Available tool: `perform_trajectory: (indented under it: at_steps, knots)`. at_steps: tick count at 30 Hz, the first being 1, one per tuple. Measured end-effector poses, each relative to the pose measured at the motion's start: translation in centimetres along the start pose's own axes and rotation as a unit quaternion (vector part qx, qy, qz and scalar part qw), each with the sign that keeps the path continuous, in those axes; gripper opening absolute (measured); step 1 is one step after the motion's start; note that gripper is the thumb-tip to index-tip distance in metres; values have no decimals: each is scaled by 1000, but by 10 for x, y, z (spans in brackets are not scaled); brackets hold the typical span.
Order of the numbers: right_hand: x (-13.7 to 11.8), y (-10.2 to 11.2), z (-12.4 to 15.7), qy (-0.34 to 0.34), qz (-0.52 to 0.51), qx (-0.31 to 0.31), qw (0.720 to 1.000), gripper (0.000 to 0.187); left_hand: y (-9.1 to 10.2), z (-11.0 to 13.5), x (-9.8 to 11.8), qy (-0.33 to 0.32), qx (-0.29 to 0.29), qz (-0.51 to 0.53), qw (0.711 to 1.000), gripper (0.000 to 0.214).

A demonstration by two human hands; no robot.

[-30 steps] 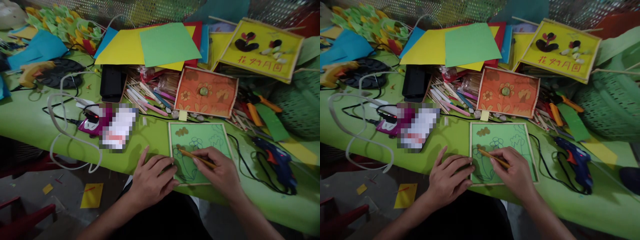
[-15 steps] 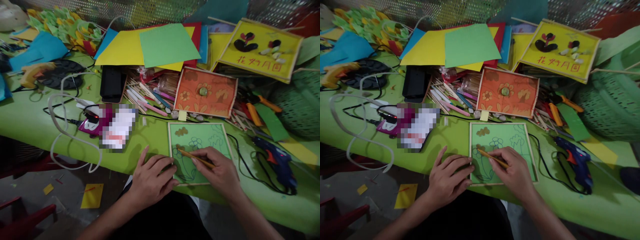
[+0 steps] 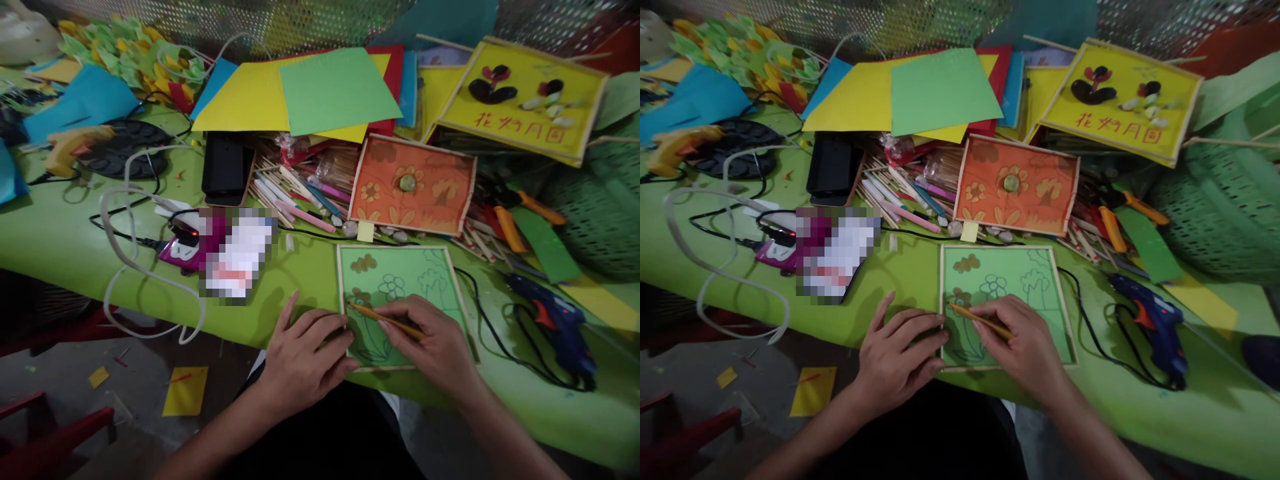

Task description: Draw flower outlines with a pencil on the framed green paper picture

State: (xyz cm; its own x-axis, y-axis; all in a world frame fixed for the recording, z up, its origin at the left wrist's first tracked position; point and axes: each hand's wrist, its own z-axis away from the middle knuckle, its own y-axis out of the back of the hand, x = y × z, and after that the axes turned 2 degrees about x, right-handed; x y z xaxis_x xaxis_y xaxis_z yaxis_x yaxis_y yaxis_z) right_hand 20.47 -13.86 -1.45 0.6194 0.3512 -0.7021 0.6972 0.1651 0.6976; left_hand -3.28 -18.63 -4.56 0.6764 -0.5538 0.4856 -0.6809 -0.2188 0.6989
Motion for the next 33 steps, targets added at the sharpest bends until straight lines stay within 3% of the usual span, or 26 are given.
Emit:
perform_trajectory:
  at_steps: [22, 33]
  knots:
    - [8, -1, 6, -55, 6, 35, 998, 7, 0, -2, 1, -3, 5, 0, 1000, 29]
    - [8, 0, 7, -37, 6, 25, 999, 7, 0, -1, 0, -1, 6, 1, 1000, 29]
